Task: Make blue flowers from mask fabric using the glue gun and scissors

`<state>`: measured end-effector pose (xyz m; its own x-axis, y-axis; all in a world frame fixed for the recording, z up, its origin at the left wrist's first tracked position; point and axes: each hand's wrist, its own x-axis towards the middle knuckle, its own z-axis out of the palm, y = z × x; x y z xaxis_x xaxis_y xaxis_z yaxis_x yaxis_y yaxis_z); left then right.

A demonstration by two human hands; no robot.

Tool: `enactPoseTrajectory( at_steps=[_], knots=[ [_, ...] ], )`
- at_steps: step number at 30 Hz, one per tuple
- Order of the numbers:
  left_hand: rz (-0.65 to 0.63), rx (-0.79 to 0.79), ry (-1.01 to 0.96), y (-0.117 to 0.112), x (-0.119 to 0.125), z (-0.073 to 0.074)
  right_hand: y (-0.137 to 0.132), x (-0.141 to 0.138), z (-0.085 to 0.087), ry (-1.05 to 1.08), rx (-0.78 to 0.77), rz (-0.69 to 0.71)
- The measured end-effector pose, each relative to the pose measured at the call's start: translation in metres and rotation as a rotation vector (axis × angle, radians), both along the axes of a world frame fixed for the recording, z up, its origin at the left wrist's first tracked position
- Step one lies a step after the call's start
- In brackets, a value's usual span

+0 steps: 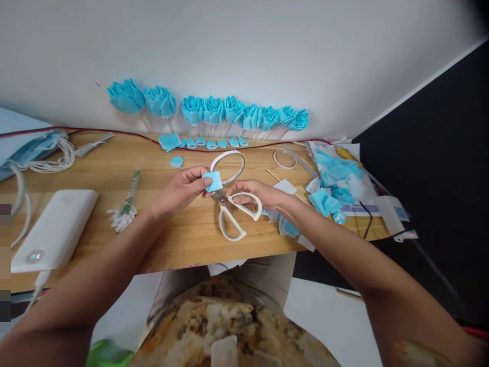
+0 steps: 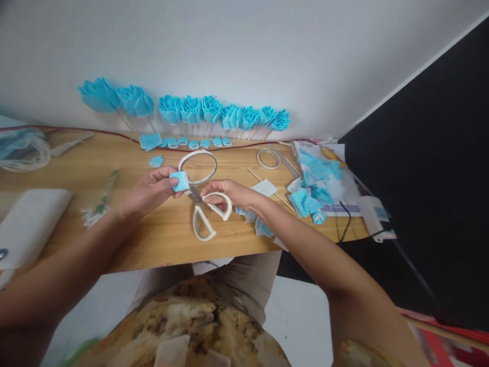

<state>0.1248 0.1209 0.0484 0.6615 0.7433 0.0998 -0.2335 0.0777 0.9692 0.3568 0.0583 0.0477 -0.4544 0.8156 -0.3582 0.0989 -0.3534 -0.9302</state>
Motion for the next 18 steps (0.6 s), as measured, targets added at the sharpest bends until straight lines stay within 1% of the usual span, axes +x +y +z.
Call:
enactPoseTrajectory(
  at_steps=[3,5,6,8,10,11,13,18],
  knots=[
    [0.011,-0.038,-0.012,0.000,0.001,-0.001,0.001,0.000,-0.002,-0.029,0.068,-0.030],
    [0.010,-0.044,-0.006,0.001,0.001,-0.002,0.002,-0.001,-0.005,-0.094,0.169,-0.063],
    [0.007,-0.043,-0.004,0.001,0.001,-0.002,0.002,-0.001,-0.007,-0.156,0.244,-0.085],
    [0.003,-0.037,-0.005,0.001,0.001,-0.002,0.002,0.000,-0.009,-0.343,0.421,-0.120],
    [0.000,-0.037,-0.013,0.001,0.000,-0.002,0.001,0.002,-0.009,-0.548,0.575,-0.111],
    [-0.001,-0.038,-0.018,0.001,0.000,-0.002,-0.001,0.003,-0.009,-0.625,0.626,-0.086],
    [-0.001,-0.043,-0.024,0.001,0.000,-0.003,-0.004,0.004,-0.007,-0.679,0.676,-0.046],
    [-0.033,-0.082,-0.036,0.001,0.001,-0.005,-0.009,0.000,-0.005,-0.561,0.632,-0.086]
  ],
)
